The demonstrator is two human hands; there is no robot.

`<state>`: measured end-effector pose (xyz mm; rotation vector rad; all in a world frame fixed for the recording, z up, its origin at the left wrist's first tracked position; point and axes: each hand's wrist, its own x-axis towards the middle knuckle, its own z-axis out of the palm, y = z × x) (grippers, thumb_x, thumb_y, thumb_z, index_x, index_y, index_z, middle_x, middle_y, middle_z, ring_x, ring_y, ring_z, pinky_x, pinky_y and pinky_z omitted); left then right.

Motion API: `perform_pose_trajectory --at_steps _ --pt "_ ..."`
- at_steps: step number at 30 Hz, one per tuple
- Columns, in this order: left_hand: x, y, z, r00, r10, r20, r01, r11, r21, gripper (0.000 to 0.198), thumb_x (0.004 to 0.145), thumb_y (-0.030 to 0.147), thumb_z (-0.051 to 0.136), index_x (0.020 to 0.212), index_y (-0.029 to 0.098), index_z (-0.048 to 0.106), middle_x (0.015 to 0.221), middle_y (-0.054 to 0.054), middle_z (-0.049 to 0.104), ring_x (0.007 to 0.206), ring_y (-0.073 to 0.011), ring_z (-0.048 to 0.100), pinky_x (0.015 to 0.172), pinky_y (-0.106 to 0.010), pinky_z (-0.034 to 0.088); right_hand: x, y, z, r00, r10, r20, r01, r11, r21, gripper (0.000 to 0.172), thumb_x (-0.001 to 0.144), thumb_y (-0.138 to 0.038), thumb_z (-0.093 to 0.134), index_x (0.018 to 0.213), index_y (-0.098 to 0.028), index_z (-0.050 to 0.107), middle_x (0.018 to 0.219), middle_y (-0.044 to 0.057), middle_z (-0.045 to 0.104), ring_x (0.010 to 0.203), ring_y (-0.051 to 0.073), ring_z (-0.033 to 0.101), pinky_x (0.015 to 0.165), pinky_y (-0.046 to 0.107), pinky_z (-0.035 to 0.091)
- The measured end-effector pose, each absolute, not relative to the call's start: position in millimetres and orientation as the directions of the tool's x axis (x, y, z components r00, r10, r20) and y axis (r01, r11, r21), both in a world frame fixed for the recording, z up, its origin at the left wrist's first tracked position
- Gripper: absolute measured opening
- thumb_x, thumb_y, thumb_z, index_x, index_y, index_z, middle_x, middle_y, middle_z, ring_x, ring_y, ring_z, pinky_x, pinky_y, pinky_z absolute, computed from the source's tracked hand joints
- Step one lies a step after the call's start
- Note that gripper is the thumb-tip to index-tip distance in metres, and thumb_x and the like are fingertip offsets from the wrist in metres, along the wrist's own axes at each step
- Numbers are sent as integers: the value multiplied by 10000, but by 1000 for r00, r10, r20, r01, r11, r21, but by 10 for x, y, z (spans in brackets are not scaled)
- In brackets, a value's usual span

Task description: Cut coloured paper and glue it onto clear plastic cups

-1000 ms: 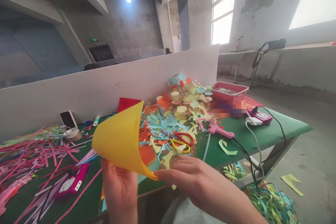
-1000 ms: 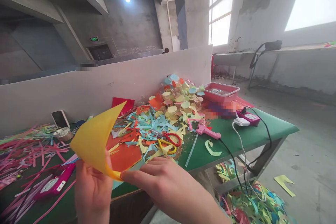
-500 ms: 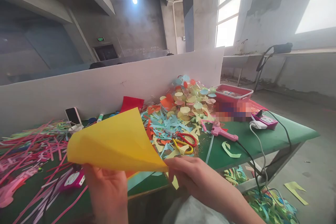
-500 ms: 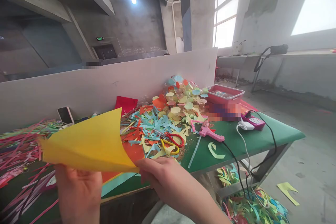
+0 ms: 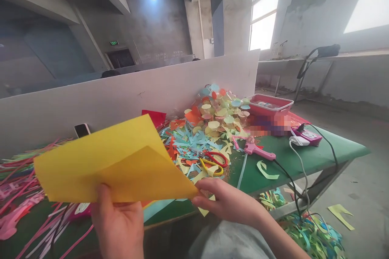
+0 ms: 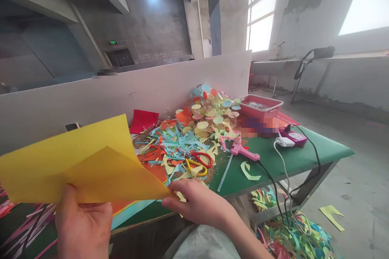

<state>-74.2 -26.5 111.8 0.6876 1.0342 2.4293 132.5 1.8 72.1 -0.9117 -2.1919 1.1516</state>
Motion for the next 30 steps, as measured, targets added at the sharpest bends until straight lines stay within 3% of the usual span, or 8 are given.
perform_pose_trajectory --at_steps 3,7,11,18,21,24,27,30 --pt "-593 -279 1085 -796 526 300 -86 -589 804 381 821 333 698 1195 266 671 1295 9 672 1240 -212 582 1023 -292 504 1254 7 640 -647 748 146 228 373 -899 361 923 -524 549 946 -188 680 879 22 651 805 173 562 719 256 433" --pt "-473 -231 953 -799 558 224 -36 -417 908 436 795 402 715 1197 239 669 1272 -58 679 1200 -274 611 1008 -410 515 1169 38 521 -586 792 171 49 245 -968 527 956 -621 408 948 -166 673 863 31 641 771 166 547 677 248 436" --pt "-458 -188 877 -754 634 172 -35 -300 953 520 766 477 724 1226 246 653 1260 -87 679 1190 -305 618 1008 -457 510 1135 122 442 -473 864 174 -43 175 -984 580 923 -689 402 872 -157 628 793 28 595 694 147 496 599 242 399" --pt "-320 -323 915 -381 907 178 -146 -249 957 742 707 582 727 1347 246 557 1272 -90 675 1300 -317 535 1095 -414 444 1127 173 418 -407 885 226 -206 151 -967 608 856 -768 428 807 -179 571 750 10 522 676 134 439 585 237 367" --pt "-384 -293 827 -370 916 157 -29 -180 983 688 680 551 758 1276 235 622 1209 -89 707 1313 -316 523 1117 -417 415 1104 221 337 -388 897 213 -178 154 -972 620 830 -789 447 733 -183 537 685 -13 450 625 118 379 554 233 337" --pt "-509 -220 732 -378 925 39 27 -31 999 567 667 512 772 1145 216 702 1120 -104 741 1258 -329 573 1097 -452 432 1073 268 273 -369 910 187 -162 135 -977 616 823 -787 459 721 -184 521 665 -25 414 586 106 334 526 236 298" --pt "-563 -188 720 -333 942 -28 -6 28 1000 545 632 502 795 1070 184 727 1109 -122 745 1191 -343 618 1057 -474 466 1037 282 265 -366 911 191 -226 112 -968 614 826 -782 460 754 -180 560 681 -13 455 603 118 381 548 243 331" --pt "-509 -184 770 -286 958 -5 -34 -5 999 561 614 499 815 1062 177 714 1161 -117 728 1186 -320 622 1027 -430 490 1000 280 261 -330 923 197 -305 93 -948 612 808 -785 489 742 -182 566 706 1 498 654 136 448 605 252 383"
